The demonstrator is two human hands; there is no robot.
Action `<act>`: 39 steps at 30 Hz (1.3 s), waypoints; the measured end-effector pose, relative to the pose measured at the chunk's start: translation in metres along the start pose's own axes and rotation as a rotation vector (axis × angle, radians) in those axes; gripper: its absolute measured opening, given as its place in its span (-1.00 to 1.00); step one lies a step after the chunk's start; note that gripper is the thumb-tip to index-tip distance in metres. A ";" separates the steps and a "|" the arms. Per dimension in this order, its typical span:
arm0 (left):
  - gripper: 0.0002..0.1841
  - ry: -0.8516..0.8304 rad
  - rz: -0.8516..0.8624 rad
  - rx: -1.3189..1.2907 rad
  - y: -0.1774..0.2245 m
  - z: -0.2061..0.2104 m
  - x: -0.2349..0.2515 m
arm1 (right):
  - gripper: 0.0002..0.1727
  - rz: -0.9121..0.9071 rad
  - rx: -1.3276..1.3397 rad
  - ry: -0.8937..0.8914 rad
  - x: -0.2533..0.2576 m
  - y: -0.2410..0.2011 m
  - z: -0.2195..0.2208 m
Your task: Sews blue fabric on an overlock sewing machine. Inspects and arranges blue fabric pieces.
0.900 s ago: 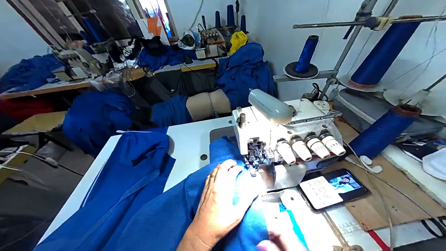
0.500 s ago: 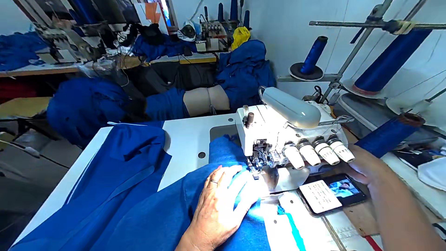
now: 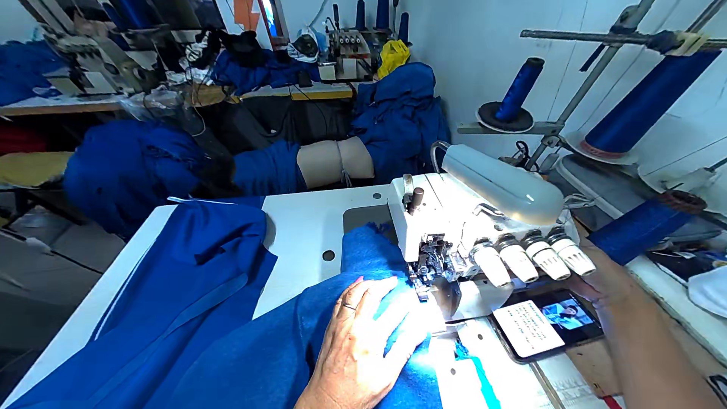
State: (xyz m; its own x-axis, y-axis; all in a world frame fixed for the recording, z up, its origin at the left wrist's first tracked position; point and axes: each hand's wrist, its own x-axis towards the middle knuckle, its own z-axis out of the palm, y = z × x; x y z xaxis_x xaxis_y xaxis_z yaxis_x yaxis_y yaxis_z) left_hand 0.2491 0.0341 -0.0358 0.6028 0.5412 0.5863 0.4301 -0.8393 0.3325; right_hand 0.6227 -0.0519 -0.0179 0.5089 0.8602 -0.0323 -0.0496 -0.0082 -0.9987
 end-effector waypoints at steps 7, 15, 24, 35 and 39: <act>-0.61 0.010 -0.004 -0.012 -0.002 0.000 0.001 | -0.55 0.066 0.017 0.035 -0.002 -0.004 0.001; -0.67 0.016 0.000 -0.046 -0.004 -0.004 0.001 | -0.53 0.255 -0.715 0.009 0.031 -0.039 0.010; -0.67 -0.049 0.011 -0.173 -0.038 -0.008 0.023 | -0.42 0.210 -0.603 0.190 0.050 -0.026 0.003; -0.66 -0.077 0.032 -0.219 -0.049 -0.010 0.034 | -0.39 -0.398 -0.398 0.553 -0.092 -0.010 0.014; -0.65 -0.059 -0.017 -0.194 -0.047 -0.010 0.033 | -0.52 -0.482 -0.540 0.200 -0.190 0.035 0.063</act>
State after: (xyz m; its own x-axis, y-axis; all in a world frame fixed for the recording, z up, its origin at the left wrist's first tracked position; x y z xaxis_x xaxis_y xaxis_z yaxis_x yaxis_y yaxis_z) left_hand 0.2420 0.0909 -0.0253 0.6373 0.5526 0.5371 0.3065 -0.8212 0.4813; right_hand 0.4702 -0.1833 -0.0444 0.5164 0.7231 0.4587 0.6211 0.0526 -0.7820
